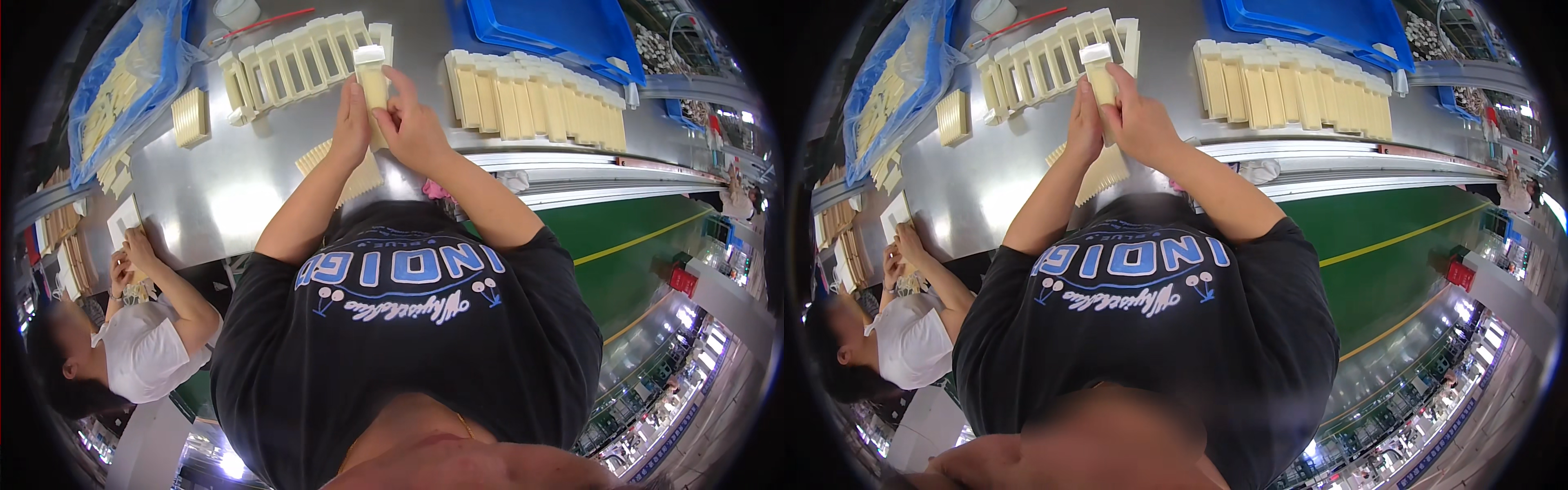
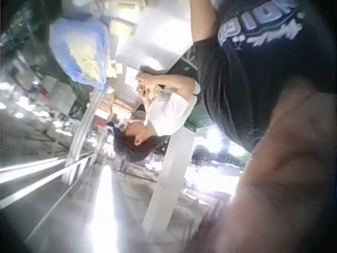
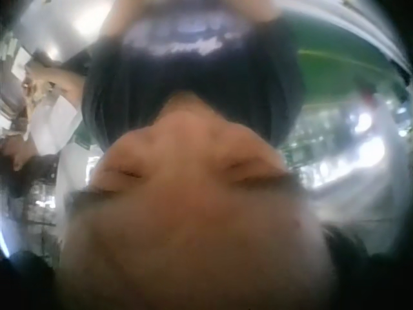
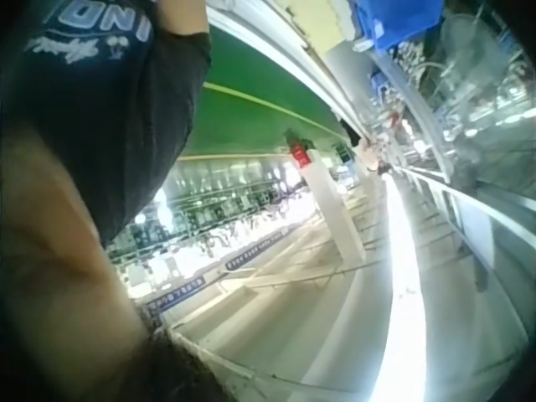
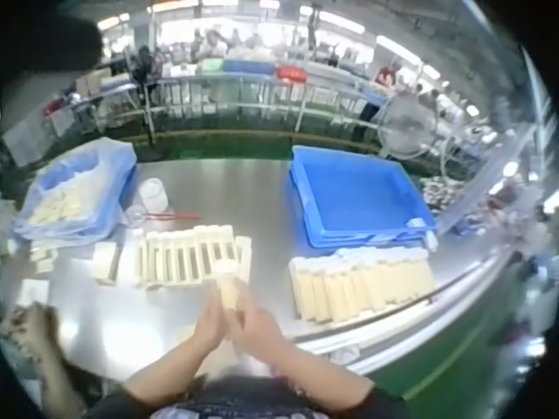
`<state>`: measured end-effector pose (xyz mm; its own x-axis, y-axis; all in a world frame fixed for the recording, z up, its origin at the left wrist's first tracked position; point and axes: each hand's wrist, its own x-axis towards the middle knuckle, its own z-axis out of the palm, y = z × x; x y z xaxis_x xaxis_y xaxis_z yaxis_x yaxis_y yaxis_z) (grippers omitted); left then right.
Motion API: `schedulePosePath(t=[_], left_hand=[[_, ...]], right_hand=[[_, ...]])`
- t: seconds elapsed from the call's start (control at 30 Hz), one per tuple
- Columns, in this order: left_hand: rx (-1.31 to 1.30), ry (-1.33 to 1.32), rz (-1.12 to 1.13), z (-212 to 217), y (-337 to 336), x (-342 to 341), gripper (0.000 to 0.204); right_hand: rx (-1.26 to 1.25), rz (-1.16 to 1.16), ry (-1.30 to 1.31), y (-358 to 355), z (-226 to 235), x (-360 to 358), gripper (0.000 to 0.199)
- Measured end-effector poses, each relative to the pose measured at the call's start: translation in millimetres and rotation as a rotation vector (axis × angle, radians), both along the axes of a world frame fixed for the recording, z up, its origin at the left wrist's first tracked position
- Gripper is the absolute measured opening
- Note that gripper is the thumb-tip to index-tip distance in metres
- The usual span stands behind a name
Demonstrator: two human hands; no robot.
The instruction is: The person inserts strips into plastic frames, retrieves crates of frames, applies liquid to stacks of strips using a brush, and aligns the assembled frames along the workbench.
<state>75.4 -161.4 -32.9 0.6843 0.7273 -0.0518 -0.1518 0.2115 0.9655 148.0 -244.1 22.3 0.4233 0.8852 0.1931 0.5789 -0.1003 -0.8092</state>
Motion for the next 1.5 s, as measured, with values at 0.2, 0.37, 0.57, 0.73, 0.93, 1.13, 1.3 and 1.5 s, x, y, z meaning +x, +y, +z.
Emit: schedulePosePath(t=[0.2,0.37,0.57,0.73,0.93,1.13,1.3,1.5], left_hand=[[0.053,-0.001,0.02,1,-2,-1,0.044],[0.077,0.012,0.022,1,-4,-1,0.037],[-0.417,-0.201,-0.045,11,3,0,0.028],[-0.636,-0.287,-0.184,27,-10,8,0.031],[-0.338,-0.103,-0.439,32,-3,1,0.038],[-0.347,-0.017,-0.345,3,19,-24,0.031],[-0.351,0.016,-0.284,-5,22,-28,0.029],[-0.292,0.066,-0.235,-7,27,-37,0.026]], right_hand=[[-0.017,0.0,-0.013,2,-2,1,0.054],[0.075,-0.024,-0.168,3,-8,-1,0.045],[0.008,0.006,-0.343,-4,-2,5,0.037],[-0.016,-0.109,-0.312,-8,2,9,0.033],[-0.171,-0.367,-0.326,-45,2,78,0.036],[-0.381,-0.763,-0.649,-144,-6,206,0.032],[-0.544,-0.668,-0.718,-172,-28,237,0.029],[-0.599,-0.615,-0.582,-183,-45,250,0.027]])
